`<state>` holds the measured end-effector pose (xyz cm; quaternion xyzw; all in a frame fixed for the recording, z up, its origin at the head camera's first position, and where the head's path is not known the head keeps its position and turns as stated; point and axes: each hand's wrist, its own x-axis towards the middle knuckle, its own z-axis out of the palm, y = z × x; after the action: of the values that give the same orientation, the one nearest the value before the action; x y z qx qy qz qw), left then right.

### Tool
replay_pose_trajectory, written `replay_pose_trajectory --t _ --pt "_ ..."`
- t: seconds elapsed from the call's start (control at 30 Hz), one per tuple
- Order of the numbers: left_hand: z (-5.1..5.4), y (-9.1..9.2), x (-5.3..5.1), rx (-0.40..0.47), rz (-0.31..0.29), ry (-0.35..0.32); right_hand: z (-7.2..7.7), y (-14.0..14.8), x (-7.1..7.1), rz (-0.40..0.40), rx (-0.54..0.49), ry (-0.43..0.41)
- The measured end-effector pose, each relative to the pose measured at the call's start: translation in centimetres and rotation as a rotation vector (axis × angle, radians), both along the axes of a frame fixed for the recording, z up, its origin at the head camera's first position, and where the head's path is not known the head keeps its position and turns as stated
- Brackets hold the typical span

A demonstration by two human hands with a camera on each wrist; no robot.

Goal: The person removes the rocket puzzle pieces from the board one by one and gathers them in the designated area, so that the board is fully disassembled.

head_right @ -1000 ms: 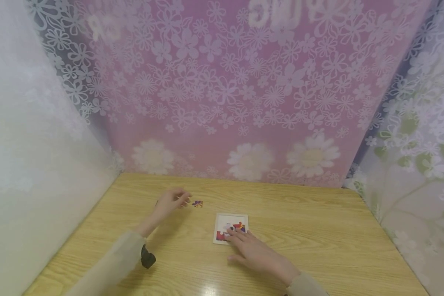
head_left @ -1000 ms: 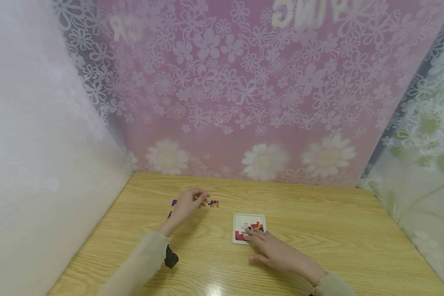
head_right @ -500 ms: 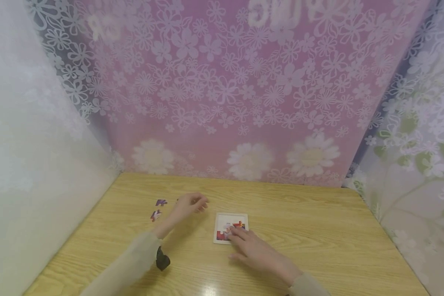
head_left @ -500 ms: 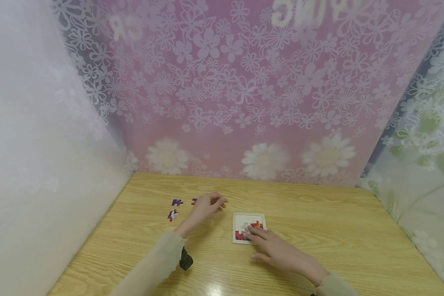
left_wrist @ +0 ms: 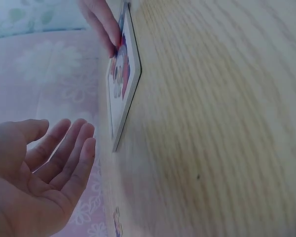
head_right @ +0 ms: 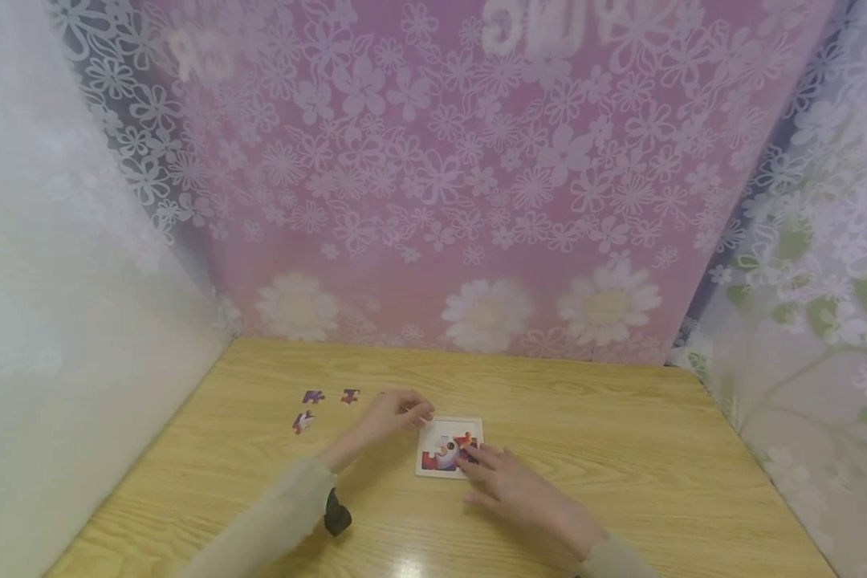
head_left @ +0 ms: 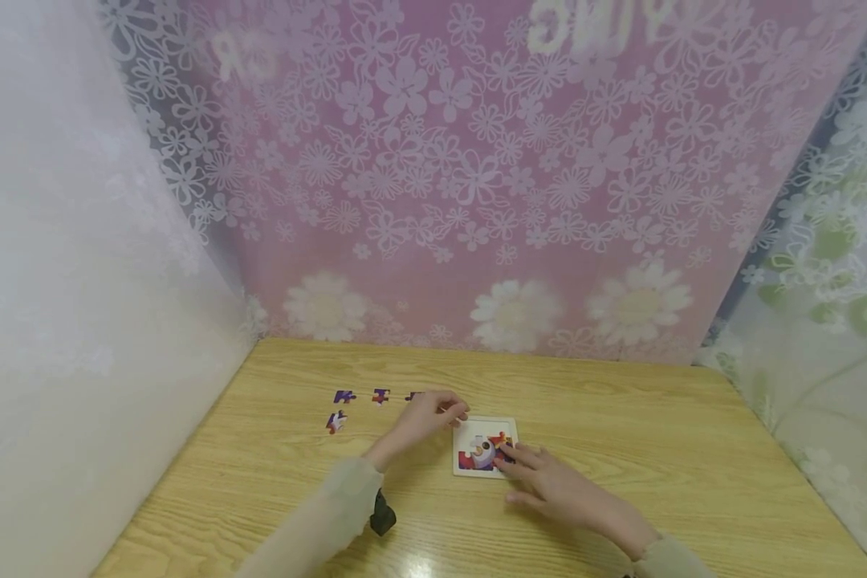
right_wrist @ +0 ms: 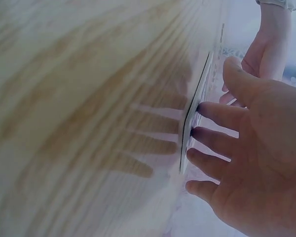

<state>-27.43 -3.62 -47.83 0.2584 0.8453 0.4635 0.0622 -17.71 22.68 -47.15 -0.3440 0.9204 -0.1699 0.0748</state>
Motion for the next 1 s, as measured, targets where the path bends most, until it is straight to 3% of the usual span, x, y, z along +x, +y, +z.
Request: replay_pose_trajectory --t 0.33,0.63,1.0 --pt "-0.4 1.3 0.9 -0.139 -0.038 -0.005 -0.1 -0.1 0.4 0.004 0.013 -0.001" --pt "-1.4 1.7 0.3 -0.167 -0.045 0.013 0.0 -0.1 0.6 0.006 0.014 -0.009" --pt "-1.2 2.2 0.2 -0.168 -0.046 0.004 0.0 -0.2 0.8 0.008 0.02 0.02"
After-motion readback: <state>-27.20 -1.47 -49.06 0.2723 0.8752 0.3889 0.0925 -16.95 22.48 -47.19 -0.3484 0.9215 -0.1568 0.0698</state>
